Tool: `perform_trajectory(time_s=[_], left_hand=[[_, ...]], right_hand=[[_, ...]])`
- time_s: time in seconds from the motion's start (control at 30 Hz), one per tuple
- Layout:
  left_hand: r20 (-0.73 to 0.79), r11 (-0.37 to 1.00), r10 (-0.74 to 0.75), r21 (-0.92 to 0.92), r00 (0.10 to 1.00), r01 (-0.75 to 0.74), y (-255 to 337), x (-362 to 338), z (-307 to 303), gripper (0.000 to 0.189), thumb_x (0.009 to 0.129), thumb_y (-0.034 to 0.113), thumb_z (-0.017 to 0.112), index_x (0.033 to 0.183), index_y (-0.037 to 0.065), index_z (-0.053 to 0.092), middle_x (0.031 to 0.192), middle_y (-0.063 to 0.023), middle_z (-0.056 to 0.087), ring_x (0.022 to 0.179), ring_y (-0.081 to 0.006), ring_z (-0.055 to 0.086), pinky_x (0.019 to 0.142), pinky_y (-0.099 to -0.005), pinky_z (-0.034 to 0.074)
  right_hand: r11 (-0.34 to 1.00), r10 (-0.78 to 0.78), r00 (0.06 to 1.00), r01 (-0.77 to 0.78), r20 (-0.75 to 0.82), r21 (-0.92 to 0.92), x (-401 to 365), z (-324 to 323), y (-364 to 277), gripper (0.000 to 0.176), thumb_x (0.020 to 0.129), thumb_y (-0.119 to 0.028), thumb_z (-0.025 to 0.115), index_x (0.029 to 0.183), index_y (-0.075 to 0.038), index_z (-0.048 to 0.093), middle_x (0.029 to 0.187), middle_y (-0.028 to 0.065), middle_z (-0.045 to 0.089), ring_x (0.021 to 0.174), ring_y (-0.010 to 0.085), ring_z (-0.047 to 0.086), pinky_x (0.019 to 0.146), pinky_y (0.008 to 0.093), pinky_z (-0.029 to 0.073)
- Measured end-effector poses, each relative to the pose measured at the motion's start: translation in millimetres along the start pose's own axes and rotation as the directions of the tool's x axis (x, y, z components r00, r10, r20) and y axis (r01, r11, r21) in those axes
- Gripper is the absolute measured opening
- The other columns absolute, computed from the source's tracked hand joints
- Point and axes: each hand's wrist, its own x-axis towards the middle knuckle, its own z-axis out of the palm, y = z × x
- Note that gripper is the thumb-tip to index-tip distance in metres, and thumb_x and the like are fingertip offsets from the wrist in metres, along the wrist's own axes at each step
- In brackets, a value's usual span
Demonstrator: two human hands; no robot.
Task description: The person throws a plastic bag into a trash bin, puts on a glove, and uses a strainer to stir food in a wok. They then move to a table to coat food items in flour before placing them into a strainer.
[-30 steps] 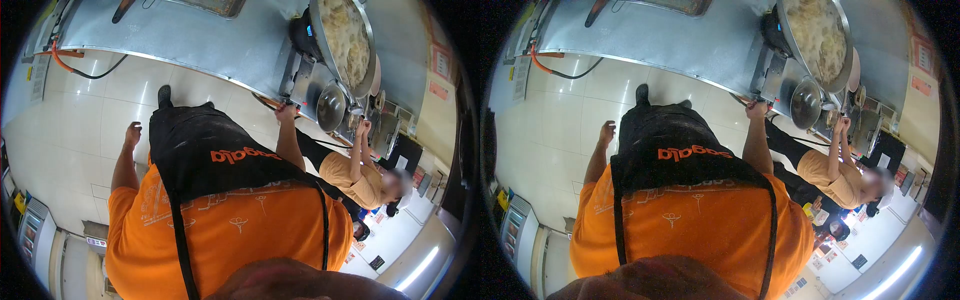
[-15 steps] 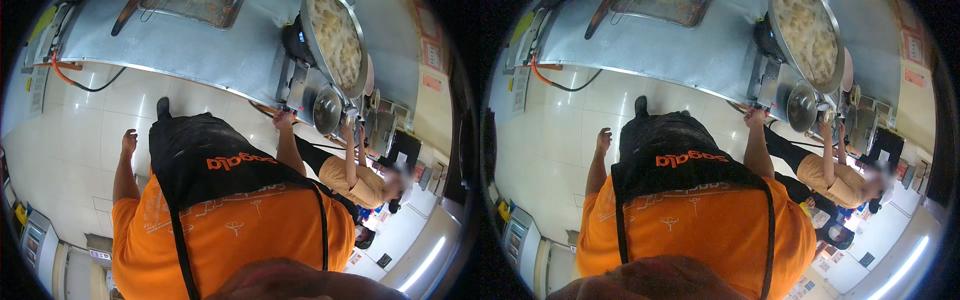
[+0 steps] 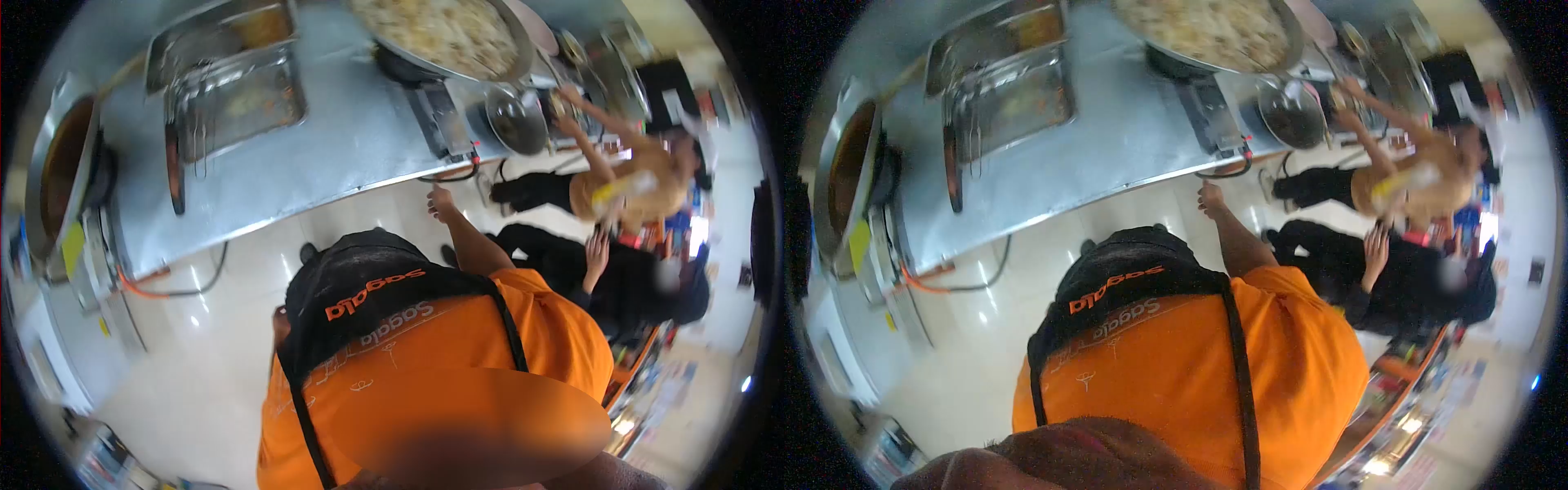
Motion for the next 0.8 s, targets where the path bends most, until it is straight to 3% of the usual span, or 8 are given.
perform_trajectory(time_s=[0.23, 0.4, 0.43, 0.57, 0.6, 0.63, 0.67, 0.8], left_hand=[[0.419, 0.795, -0.408, -0.274, 0.811, 0.541, 43.1, 81.6, -131.5, 0.026, 0.085, 0.008, 0.05, 0.11, 0.007, 0.056, 0.082, -0.0071, 0.065, 0.064, -0.017, 0.059, 0.049, -0.0313, 0.047], [0.582, 0.748, -0.505, -0.072, 0.637, 0.659, 24.4, 144.9, -193.3, 0.03, 0.085, 0.008, 0.05, 0.115, 0.013, 0.054, 0.089, -0.0075, 0.064, 0.059, -0.0163, 0.056, 0.044, -0.03, 0.044], [0.581, 0.848, -0.44, 0.02, 0.684, 0.529, 11.4, 150.9, -198.4, 0.031, 0.085, 0.008, 0.05, 0.116, 0.014, 0.052, 0.088, -0.0072, 0.064, 0.055, -0.0162, 0.055, 0.041, -0.0288, 0.041], [0.782, 0.619, -0.197, -0.37, 0.592, 0.693, -54.5, 182.9, -195.2, 0.032, 0.084, 0.009, 0.052, 0.115, 0.015, 0.052, 0.088, -0.0062, 0.064, 0.054, -0.0144, 0.053, 0.039, -0.0287, 0.039], [0.808, 0.577, -0.119, -0.417, 0.577, 0.703, -53.2, 195.5, -192.6, 0.031, 0.084, 0.009, 0.053, 0.114, 0.015, 0.052, 0.088, -0.006, 0.064, 0.054, -0.014, 0.053, 0.039, -0.0285, 0.039], [0.695, 0.91, -0.142, -0.189, 0.705, 0.37, -22.7, 198.3, -192.0, 0.031, 0.082, 0.008, 0.053, 0.113, 0.014, 0.052, 0.09, -0.0064, 0.064, 0.053, -0.0136, 0.053, 0.039, -0.0282, 0.039], [0.683, 0.881, -0.183, -0.205, 0.707, 0.426, -11.2, 203.9, -182.3, 0.031, 0.082, 0.007, 0.054, 0.112, 0.013, 0.052, 0.09, -0.0066, 0.064, 0.053, -0.0137, 0.053, 0.039, -0.0283, 0.039], [0.703, 0.783, -0.147, -0.347, 0.696, 0.516, 17.1, 210.5, -146.5, 0.033, 0.08, 0.006, 0.055, 0.112, 0.01, 0.053, 0.091, -0.0075, 0.064, 0.057, -0.0143, 0.055, 0.041, -0.0292, 0.042]], right_hand=[[0.912, -0.285, 0.956, 0.294, 0.073, -0.285, -48.8, 56.0, 47.2, 0.03, 0.087, -0.031, 0.05, 0.094, -0.003, 0.057, 0.067, 0.01, 0.057, 0.05, 0.0188, 0.055, 0.041, 0.0323, 0.041], [0.738, -0.563, 0.809, 0.584, 0.169, -0.339, -49.3, 61.4, 171.4, 0.025, 0.083, -0.023, 0.053, 0.096, -0.003, 0.057, 0.067, 0.0101, 0.058, 0.048, 0.0185, 0.056, 0.038, 0.0321, 0.043], [0.728, -0.561, 0.808, 0.585, 0.182, -0.356, -56.1, 57.3, 193.8, 0.023, 0.083, -0.022, 0.052, 0.092, -0.002, 0.058, 0.067, 0.0112, 0.058, 0.049, 0.0193, 0.057, 0.038, 0.0336, 0.043], [0.795, -0.327, 0.943, 0.311, 0.063, -0.52, -62.7, 34.5, 305.5, 0.022, 0.083, -0.019, 0.05, 0.079, 0.001, 0.059, 0.067, 0.0156, 0.061, 0.051, 0.0227, 0.061, 0.039, 0.0397, 0.047], [0.911, -0.1, 0.994, 0.077, -0.035, -0.406, -101.6, 26.7, 299.3, 0.023, 0.083, -0.018, 0.049, 0.076, 0.001, 0.059, 0.068, 0.0167, 0.062, 0.053, 0.0232, 0.063, 0.04, 0.041, 0.048], [0.904, -0.019, 1.0, 0.024, 0.016, -0.428, -100.9, 18.6, 328.3, 0.023, 0.084, -0.019, 0.049, 0.079, 0.001, 0.06, 0.07, 0.016, 0.063, 0.054, 0.0241, 0.064, 0.041, 0.0406, 0.049], [0.892, 0.06, 0.996, -0.024, 0.067, -0.451, -95.6, 8.6, 355.9, 0.023, 0.084, -0.019, 0.05, 0.083, 0.001, 0.06, 0.073, 0.0152, 0.064, 0.055, 0.025, 0.065, 0.041, 0.0403, 0.049], [0.972, 0.237, 0.949, -0.23, -0.21, 0.058, -138.3, 3.7, 355.7, 0.024, 0.084, -0.022, 0.051, 0.097, -0.004, 0.059, 0.079, 0.0113, 0.064, 0.054, 0.0227, 0.061, 0.042, 0.0354, 0.047]])
